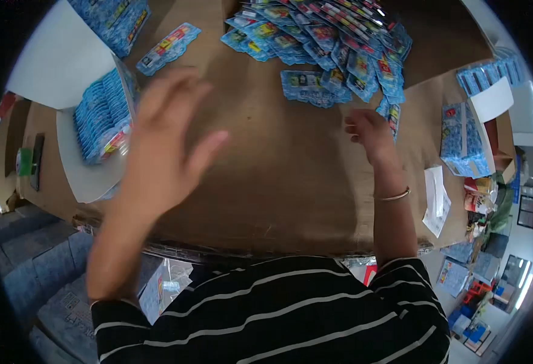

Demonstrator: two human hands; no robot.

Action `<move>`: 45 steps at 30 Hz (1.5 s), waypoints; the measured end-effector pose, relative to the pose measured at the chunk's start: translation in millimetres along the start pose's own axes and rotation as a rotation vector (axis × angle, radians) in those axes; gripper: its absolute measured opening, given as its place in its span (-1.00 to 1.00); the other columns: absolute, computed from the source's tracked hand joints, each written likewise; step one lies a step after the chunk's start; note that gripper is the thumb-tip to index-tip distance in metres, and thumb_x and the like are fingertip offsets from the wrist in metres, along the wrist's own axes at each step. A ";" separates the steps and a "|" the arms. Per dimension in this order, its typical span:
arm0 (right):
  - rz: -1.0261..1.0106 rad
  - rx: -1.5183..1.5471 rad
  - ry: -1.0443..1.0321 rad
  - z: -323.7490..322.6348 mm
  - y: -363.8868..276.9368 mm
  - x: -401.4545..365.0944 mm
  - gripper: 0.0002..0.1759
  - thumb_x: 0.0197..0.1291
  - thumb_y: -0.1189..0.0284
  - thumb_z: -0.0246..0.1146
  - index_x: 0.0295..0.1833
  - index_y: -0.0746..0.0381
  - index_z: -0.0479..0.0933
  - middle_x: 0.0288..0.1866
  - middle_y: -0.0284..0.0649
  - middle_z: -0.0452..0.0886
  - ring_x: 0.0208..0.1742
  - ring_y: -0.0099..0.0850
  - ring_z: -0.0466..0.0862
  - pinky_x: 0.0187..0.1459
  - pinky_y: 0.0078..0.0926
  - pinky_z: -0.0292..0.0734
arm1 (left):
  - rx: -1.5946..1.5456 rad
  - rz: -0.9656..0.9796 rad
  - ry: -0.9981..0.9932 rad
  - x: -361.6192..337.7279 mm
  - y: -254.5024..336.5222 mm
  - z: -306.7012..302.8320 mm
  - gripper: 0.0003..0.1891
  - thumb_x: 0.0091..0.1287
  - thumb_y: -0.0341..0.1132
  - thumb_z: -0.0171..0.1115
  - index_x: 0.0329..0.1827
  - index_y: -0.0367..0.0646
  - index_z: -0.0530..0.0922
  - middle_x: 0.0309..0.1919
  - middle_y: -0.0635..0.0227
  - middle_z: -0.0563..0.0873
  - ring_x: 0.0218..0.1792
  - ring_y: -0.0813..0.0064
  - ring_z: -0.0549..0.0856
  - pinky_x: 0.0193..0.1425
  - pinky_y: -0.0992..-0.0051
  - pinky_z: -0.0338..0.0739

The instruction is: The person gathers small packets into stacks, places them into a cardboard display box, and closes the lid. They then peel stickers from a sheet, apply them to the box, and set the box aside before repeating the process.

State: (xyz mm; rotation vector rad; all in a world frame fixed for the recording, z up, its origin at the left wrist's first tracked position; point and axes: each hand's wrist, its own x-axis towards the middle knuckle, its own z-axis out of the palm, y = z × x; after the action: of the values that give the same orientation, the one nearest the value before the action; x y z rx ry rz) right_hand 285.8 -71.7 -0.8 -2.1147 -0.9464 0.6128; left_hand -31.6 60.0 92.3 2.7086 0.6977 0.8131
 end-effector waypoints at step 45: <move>-0.283 0.116 0.057 0.0 14.4 -46.3 -0.38 -0.04 0.39 0.37 0.13 0.37 0.31 -0.05 -0.11 0.57 -0.10 -0.20 0.61 -0.07 -0.30 0.48 | -0.483 -0.421 -0.078 14.1 50.2 180.8 -0.10 -0.12 -0.21 0.48 0.29 -0.30 0.18 0.18 -0.06 0.31 0.12 0.00 0.42 0.17 0.26 0.37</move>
State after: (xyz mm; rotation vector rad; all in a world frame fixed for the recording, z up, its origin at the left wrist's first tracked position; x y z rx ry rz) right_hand 263.5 -114.4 -6.2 -1.8431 -1.1250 0.4494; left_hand 100.1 9.7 -32.3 2.0557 0.8794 0.6608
